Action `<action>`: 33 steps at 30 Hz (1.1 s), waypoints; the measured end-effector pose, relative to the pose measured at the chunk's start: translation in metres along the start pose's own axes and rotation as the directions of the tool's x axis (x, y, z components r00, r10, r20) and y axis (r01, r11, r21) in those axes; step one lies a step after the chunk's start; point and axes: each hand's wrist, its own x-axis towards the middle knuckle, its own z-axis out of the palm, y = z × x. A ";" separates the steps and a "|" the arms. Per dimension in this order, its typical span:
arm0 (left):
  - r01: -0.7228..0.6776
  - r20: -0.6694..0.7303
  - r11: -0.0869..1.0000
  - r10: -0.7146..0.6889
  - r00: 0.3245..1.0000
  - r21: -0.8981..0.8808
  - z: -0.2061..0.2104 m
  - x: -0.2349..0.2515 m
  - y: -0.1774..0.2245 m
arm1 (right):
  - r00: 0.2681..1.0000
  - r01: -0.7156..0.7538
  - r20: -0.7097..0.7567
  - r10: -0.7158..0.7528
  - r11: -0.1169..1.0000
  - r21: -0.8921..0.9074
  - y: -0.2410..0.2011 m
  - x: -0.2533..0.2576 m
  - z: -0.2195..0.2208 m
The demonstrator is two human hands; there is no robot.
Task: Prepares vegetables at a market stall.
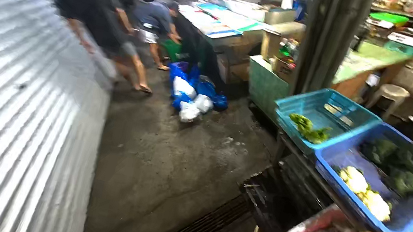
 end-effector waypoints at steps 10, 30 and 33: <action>0.403 0.197 0.805 -0.352 0.915 -0.434 -0.010 0.001 -0.010 | 0.996 0.075 -0.053 -0.072 0.995 0.059 0.036 -0.010 0.009; 0.422 0.174 0.838 -0.385 0.906 -0.346 0.024 0.008 -0.015 | 0.992 -0.123 -0.025 0.125 0.989 0.079 0.049 -0.034 0.016; 0.403 0.006 0.849 -0.427 0.904 -0.342 0.020 0.008 -0.023 | 0.940 -0.275 0.202 0.276 0.961 -0.033 0.061 -0.040 0.016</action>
